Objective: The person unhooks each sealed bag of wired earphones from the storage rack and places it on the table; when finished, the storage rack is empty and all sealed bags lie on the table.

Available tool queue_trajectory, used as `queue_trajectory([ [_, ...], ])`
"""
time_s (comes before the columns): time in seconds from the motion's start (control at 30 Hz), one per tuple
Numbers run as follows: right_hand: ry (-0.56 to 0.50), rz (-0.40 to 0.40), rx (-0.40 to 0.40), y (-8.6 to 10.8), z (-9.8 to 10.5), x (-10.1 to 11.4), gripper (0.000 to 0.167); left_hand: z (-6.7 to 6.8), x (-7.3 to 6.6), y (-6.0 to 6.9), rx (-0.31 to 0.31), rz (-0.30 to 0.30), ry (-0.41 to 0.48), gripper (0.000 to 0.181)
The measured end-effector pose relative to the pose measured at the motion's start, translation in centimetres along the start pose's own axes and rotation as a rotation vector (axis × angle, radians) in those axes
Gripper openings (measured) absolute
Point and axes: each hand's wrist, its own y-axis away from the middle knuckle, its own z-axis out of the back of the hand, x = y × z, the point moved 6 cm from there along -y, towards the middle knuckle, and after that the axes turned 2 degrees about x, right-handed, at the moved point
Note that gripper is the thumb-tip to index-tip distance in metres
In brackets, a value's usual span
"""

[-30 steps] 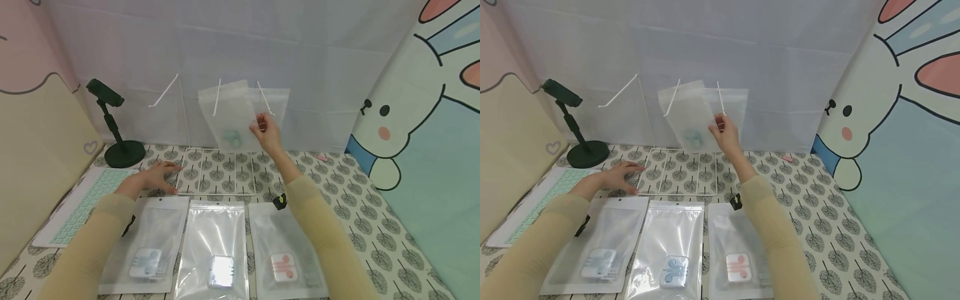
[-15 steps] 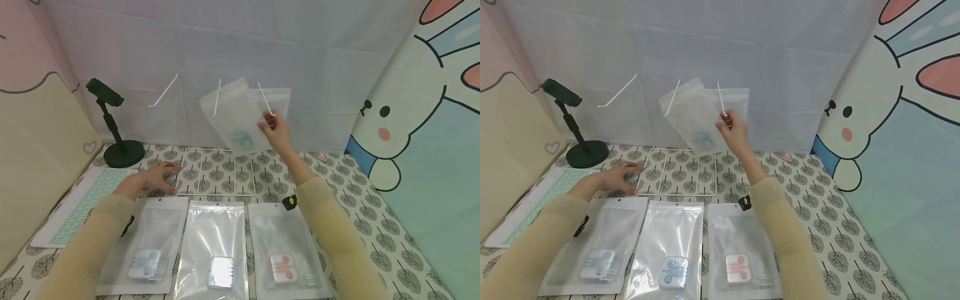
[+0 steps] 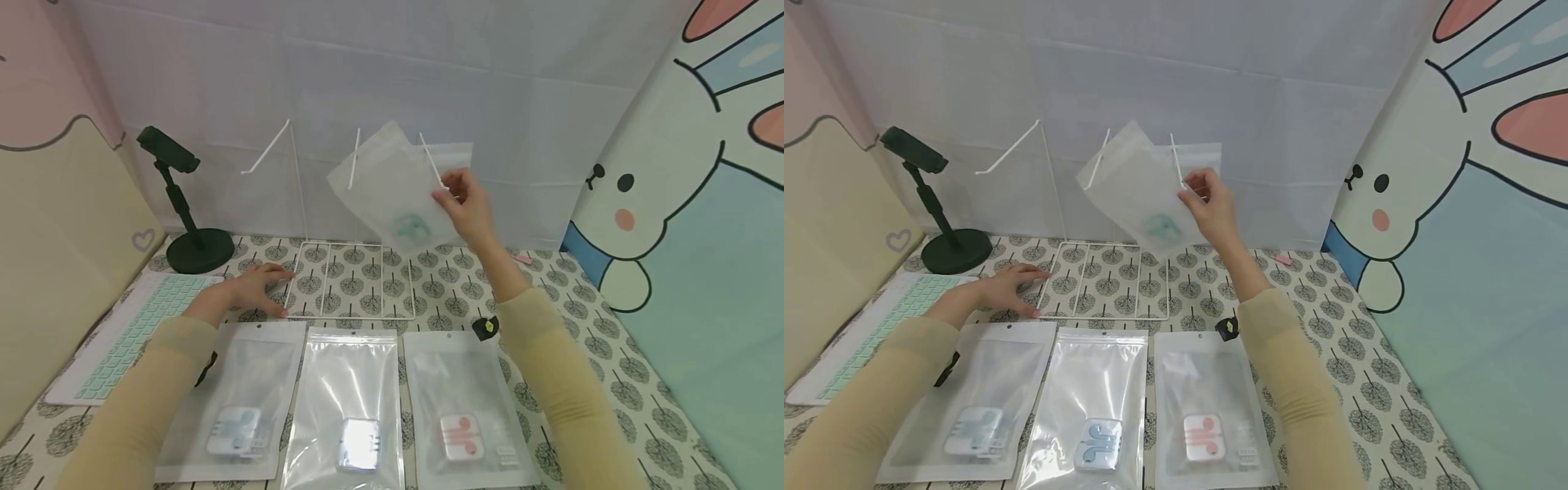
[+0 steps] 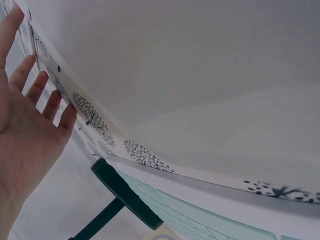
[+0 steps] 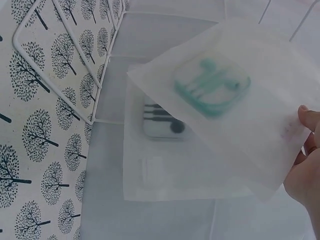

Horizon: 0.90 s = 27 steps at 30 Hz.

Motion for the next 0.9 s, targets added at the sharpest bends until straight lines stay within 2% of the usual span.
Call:
queue_trajectory([
  [0.17, 0.002, 0.0, -0.01, 0.1, 0.4, 0.5, 0.023, -0.1, 0.0, 0.0, 0.003, 0.005, 0.005, 0.093],
  [0.47, 0.055, 0.102, -0.015, 0.5, 0.8, 2.0, 0.017, 0.0, -0.1, 0.0, -0.002, -0.001, -0.003, 0.094],
  [0.73, 0.057, 0.136, 0.012, 1.0, 0.8, 2.3, 0.013, 0.0, 0.0, -0.1, 0.006, 0.009, 0.012, 0.094],
  [0.9, 0.088, 0.198, 0.019, 1.4, 0.9, 2.9, 0.013, -0.1, 0.1, -0.2, 0.008, 0.01, 0.011, 0.095],
])
